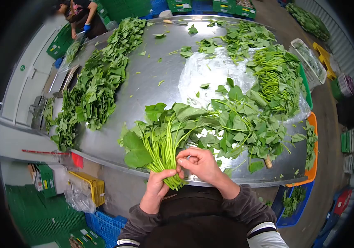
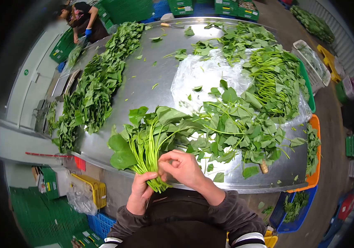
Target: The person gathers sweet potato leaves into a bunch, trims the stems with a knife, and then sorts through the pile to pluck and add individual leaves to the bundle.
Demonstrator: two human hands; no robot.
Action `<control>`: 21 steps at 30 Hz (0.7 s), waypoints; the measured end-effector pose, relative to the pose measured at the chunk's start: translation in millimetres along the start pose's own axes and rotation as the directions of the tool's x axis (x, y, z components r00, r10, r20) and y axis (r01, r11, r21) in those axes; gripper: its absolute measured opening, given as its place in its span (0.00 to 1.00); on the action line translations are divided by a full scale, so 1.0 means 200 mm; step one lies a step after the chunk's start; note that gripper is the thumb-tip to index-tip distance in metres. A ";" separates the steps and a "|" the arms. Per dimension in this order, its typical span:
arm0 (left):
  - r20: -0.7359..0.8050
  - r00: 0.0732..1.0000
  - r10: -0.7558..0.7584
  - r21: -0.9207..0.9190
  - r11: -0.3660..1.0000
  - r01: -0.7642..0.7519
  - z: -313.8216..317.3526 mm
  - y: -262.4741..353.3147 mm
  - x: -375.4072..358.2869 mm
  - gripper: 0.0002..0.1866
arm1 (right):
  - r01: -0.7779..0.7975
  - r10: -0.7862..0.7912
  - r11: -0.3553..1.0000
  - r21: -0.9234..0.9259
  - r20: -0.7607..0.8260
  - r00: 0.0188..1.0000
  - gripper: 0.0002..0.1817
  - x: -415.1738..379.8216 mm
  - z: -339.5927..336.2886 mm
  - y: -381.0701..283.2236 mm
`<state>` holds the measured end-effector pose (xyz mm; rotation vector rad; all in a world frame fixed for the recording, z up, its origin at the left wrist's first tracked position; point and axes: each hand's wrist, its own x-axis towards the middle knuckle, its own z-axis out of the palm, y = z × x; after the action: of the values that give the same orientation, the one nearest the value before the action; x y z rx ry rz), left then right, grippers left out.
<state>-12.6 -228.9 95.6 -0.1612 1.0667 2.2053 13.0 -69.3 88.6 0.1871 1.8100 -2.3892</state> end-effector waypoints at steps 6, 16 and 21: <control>-0.067 0.990 -0.128 0.153 0.979 0.137 -0.09 0.12 -0.04 0.19 | 0.626 -0.588 0.449 -0.637 0.317 0.744 0.15 0.07 -0.02 -0.25; 0.066 0.684 -0.727 0.632 0.561 0.535 -0.41 0.46 0.06 0.11 | 0.841 0.254 0.031 -0.541 0.818 0.517 0.51 0.40 0.39 -0.30; 0.283 0.634 -0.719 0.479 0.679 0.556 -0.72 0.73 0.05 0.21 | 0.770 0.201 0.179 -0.612 0.789 0.581 0.54 0.58 0.66 -0.14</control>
<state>-135.2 -394.4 92.7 0.1176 0.9148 1.2679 -108.5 -192.6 129.8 -1.2957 2.4587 -0.5640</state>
